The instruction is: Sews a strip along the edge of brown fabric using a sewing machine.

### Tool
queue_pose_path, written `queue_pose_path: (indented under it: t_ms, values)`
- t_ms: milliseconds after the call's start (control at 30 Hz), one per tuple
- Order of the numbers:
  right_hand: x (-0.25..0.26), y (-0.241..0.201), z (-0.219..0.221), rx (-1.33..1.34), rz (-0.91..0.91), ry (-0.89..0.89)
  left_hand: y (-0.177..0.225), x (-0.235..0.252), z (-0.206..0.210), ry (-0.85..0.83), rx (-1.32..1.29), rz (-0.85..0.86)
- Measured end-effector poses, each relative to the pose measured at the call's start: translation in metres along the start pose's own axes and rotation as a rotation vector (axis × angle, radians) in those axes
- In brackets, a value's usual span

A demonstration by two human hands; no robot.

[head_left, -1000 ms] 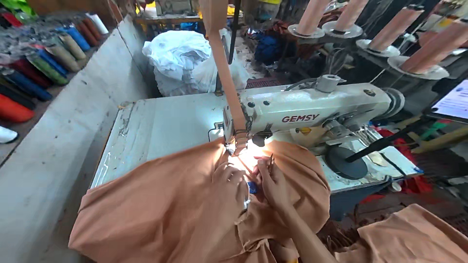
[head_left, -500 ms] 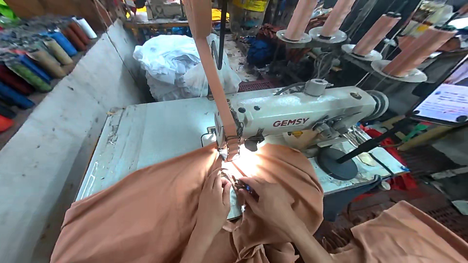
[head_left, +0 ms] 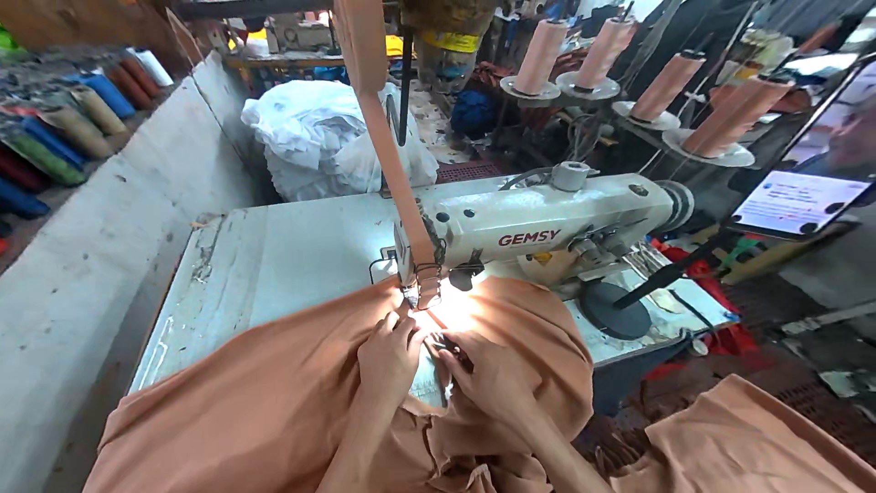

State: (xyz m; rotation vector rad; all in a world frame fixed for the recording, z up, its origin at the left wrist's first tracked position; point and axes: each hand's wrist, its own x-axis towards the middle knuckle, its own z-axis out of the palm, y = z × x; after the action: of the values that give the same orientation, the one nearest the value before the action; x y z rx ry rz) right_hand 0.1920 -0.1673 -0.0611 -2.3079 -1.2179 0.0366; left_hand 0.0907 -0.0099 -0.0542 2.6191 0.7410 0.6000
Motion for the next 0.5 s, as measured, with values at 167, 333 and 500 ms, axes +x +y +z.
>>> queue_pose_path:
  t_ms: [167, 333, 500]
  values:
    - [0.006, -0.006, -0.005, -0.010, 0.058, -0.079, -0.001, -0.004, -0.007, -0.025, -0.082, -0.011]
    - [0.023, -0.028, -0.029, -0.008, 0.206, -0.262, 0.010, -0.002, -0.022, -0.031, -0.181, -0.048]
    - [0.022, -0.017, -0.007, 0.065, 0.161, -0.051, -0.001, 0.000, -0.004, 0.082, -0.133, 0.031]
